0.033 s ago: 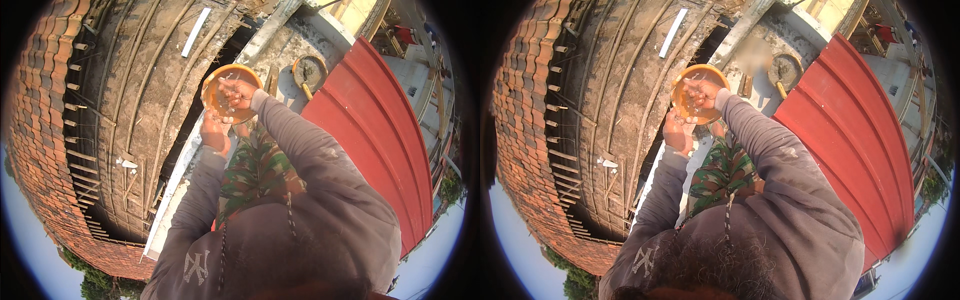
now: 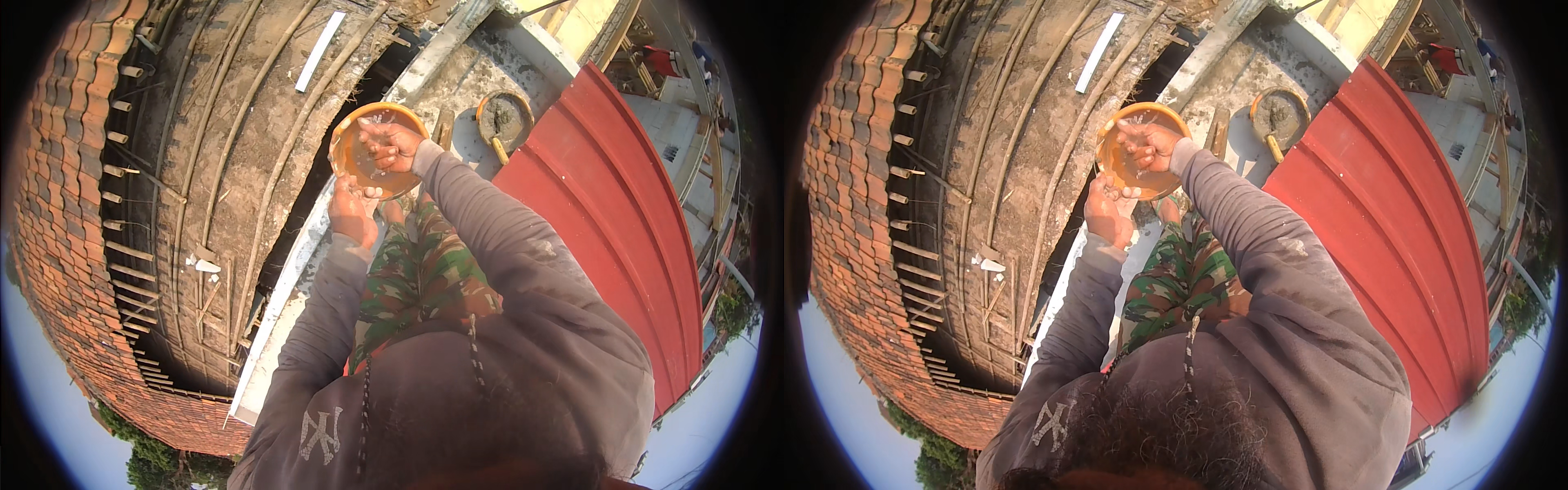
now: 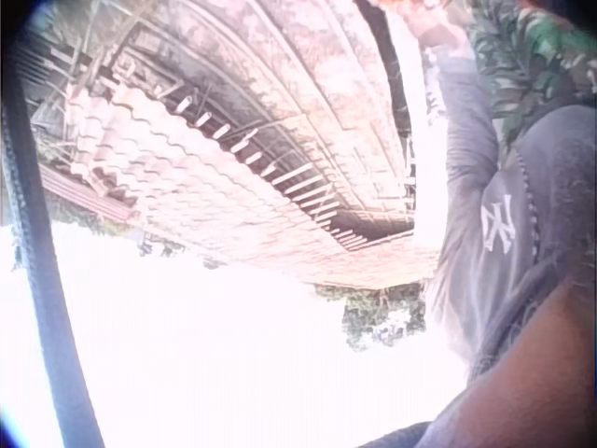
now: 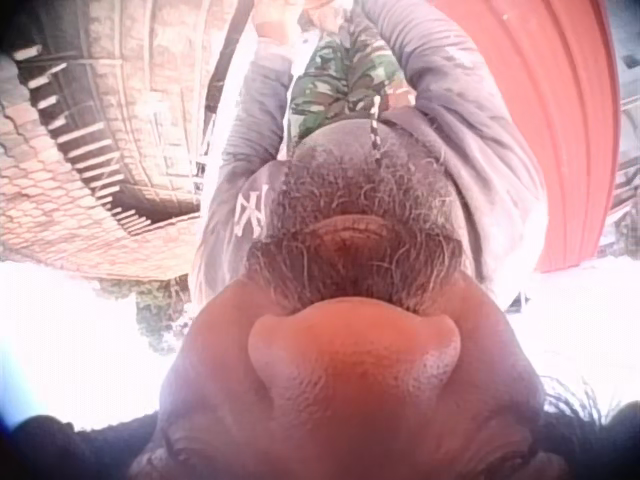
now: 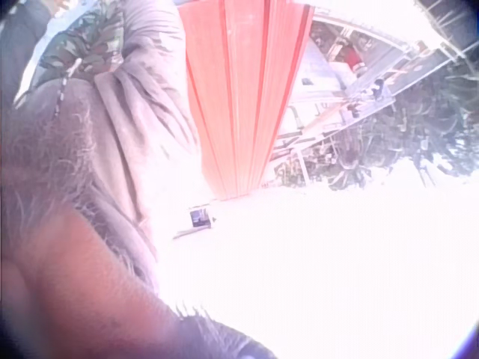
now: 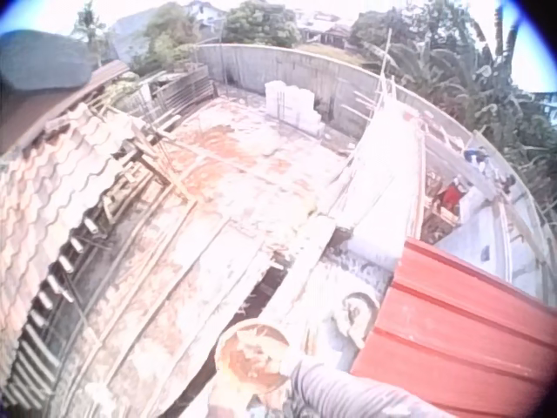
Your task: The person applies mortar to a concrete ledge on a rooftop using a trowel, dipping the tool into a bucket of mixture and spreading it along the surface.
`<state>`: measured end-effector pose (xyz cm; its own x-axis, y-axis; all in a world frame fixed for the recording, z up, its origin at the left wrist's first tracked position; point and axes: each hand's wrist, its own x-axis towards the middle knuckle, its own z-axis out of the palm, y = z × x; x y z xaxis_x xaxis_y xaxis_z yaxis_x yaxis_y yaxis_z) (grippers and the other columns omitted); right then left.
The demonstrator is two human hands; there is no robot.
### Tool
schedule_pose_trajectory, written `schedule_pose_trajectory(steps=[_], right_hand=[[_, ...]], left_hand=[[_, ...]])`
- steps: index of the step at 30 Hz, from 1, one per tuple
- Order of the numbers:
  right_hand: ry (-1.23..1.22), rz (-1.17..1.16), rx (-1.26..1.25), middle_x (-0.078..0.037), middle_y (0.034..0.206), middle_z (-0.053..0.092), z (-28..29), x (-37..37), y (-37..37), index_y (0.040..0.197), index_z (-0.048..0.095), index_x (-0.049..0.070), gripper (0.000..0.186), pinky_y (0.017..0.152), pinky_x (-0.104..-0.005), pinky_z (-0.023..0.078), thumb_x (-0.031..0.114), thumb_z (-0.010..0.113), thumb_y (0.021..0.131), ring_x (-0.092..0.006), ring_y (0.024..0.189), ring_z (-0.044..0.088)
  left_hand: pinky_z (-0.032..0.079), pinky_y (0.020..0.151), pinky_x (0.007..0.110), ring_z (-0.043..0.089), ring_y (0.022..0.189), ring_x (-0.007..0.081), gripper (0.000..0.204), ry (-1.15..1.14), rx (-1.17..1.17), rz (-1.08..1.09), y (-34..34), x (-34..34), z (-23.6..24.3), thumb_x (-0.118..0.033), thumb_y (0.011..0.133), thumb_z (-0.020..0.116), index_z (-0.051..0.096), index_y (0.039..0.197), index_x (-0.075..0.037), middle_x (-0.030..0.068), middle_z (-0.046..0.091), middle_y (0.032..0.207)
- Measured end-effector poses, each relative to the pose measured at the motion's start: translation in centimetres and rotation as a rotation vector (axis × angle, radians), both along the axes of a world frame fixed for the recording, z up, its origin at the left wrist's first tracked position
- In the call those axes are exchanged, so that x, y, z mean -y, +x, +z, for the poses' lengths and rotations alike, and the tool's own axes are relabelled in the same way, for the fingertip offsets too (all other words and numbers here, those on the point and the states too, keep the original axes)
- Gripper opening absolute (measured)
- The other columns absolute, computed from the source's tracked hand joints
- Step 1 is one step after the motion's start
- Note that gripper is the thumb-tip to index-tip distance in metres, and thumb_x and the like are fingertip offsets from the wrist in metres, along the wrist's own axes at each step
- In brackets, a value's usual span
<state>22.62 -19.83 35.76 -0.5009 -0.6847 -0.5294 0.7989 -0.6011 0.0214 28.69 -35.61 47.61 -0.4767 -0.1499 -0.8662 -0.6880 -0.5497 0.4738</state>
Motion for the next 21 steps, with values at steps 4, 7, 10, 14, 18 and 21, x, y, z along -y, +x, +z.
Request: schedule_pose_trajectory(steps=[4,7,10,14,18,21], right_hand=[[0.227,0.114,-0.179,-0.003,0.082,0.063,2.5,-4.1,-3.7,0.087,0.060,0.011,0.035,0.044,-0.0212,0.039,0.040,0.058,0.106,-0.0055,0.052,0.046],[0.559,0.231,-0.283,-0.004,0.091,0.067,2.1,-8.2,-6.4,0.087,0.061,0.011,0.036,0.061,-0.0273,0.053,0.039,0.053,0.108,-0.0111,0.070,0.060],[0.851,0.208,-0.276,-0.010,0.111,0.071,2.0,-11.4,-9.3,0.117,0.064,0.005,0.030,0.088,-0.0333,0.058,0.030,0.050,0.110,-0.0191,0.099,0.069],[1.199,0.008,-0.423,-0.013,0.113,0.070,2.7,-14.1,-10.5,0.127,0.064,0.001,0.033,0.091,-0.0364,0.058,0.023,0.057,0.104,-0.0242,0.112,0.067],[1.320,-0.241,-0.431,-0.006,0.101,0.069,4.1,-10.4,-8.7,0.130,0.066,0.000,0.037,0.079,-0.0314,0.055,0.018,0.063,0.097,-0.0194,0.089,0.066],[1.535,-0.020,-0.571,-0.016,0.092,0.075,1.8,-3.3,-2.9,0.107,0.075,0.001,0.028,0.082,-0.0394,0.054,0.024,0.067,0.094,-0.0253,0.086,0.071]], left_hand=[[0.053,0.082,0.038,0.054,0.073,0.0183,0.020,0.093,-0.017,0.048,1.3,0.9,-1.8,-0.026,0.097,0.062,0.053,0.097,-0.008,0.0014,0.045,0.080],[0.050,0.084,0.034,0.054,0.076,0.0163,0.028,0.031,0.043,0.076,2.2,1.8,-0.7,-0.027,0.098,0.060,0.056,0.115,-0.005,0.0031,0.047,0.091],[0.048,0.090,0.033,0.054,0.083,0.0167,0.030,0.001,0.071,0.083,3.9,5.1,-1.6,-0.031,0.097,0.062,0.056,0.115,-0.007,0.0034,0.047,0.097],[0.046,0.097,0.037,0.053,0.095,0.0188,0.041,-0.032,0.098,0.079,6.8,9.2,-2.1,-0.037,0.091,0.070,0.054,0.119,-0.012,0.0024,0.046,0.107],[0.044,0.100,0.039,0.050,0.105,0.0205,0.055,0.000,0.006,0.054,10.4,12.9,-1.4,-0.042,0.088,0.074,0.051,0.129,-0.013,0.0043,0.043,0.121],[0.044,0.101,0.039,0.050,0.107,0.0207,0.051,-0.003,0.025,0.042,11.2,13.3,-0.3,-0.040,0.091,0.071,0.051,0.129,-0.012,0.0050,0.044,0.123]])
